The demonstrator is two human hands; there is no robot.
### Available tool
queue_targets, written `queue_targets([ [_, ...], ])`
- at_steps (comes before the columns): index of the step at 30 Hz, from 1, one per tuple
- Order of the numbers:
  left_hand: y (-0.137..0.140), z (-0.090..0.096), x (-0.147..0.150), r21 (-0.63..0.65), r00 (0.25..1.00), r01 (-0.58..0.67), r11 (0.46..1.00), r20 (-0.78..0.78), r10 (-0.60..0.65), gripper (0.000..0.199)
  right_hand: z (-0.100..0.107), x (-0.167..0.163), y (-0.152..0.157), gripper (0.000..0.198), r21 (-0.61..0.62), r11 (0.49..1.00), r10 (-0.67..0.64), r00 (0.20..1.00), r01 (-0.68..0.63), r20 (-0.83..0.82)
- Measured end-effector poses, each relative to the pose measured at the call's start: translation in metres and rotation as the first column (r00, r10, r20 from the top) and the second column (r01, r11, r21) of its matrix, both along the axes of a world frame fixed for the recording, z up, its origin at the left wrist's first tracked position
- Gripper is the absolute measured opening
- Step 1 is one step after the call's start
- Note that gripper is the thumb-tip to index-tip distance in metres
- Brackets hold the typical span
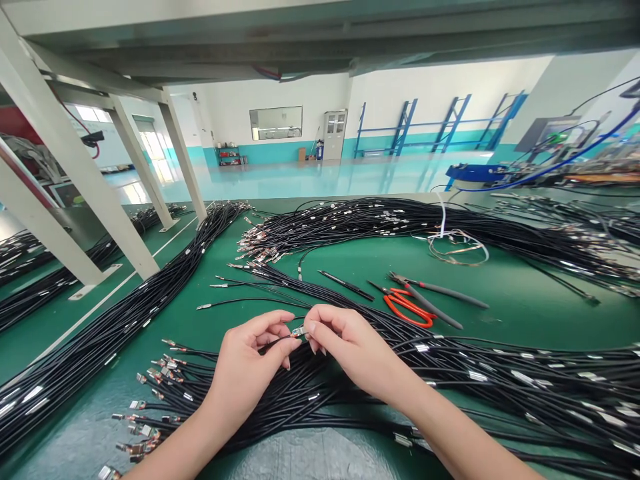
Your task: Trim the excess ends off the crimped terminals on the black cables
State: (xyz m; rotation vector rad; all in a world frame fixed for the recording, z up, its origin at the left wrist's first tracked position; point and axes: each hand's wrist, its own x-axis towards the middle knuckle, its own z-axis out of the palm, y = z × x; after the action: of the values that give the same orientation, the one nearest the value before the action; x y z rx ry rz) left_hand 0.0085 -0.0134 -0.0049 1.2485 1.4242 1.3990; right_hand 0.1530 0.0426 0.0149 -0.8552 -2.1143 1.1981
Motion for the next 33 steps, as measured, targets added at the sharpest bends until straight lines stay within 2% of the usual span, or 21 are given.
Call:
queue_targets([
  [3,0.0,0.001,0.0,-0.019,0.999,0.032,0.999,0.023,-0.031,0.024,-0.001,0.0,0.001,0.022,0.062,0.998,-0.009,1.0,0.008,0.025],
  [5,0.0,0.003,-0.001,-0.072,0.997,0.065,0.995,0.045,-0.062,0.018,-0.003,0.001,0.001,0.022,0.168,0.986,-0.02,0.999,0.014,0.036],
  [8,0.0,0.004,-0.002,-0.14,0.99,0.106,0.984,0.105,-0.092,0.014,-0.008,0.001,0.002,0.019,0.36,0.933,-0.045,0.998,0.023,0.051],
  [11,0.001,0.003,-0.004,-0.144,0.984,0.091,0.985,0.162,-0.068,0.015,-0.012,0.001,0.003,0.018,0.446,0.895,-0.056,0.996,0.021,0.066],
  [21,-0.001,0.002,-0.004,-0.1,0.977,0.125,0.987,0.187,-0.105,0.015,-0.011,0.0,0.001,0.019,0.458,0.889,-0.052,0.995,0.008,0.084],
  [33,0.0,0.003,-0.005,-0.089,0.936,0.128,0.988,0.339,-0.091,0.023,-0.011,-0.002,0.001,0.022,0.396,0.918,-0.074,0.994,0.034,0.085],
])
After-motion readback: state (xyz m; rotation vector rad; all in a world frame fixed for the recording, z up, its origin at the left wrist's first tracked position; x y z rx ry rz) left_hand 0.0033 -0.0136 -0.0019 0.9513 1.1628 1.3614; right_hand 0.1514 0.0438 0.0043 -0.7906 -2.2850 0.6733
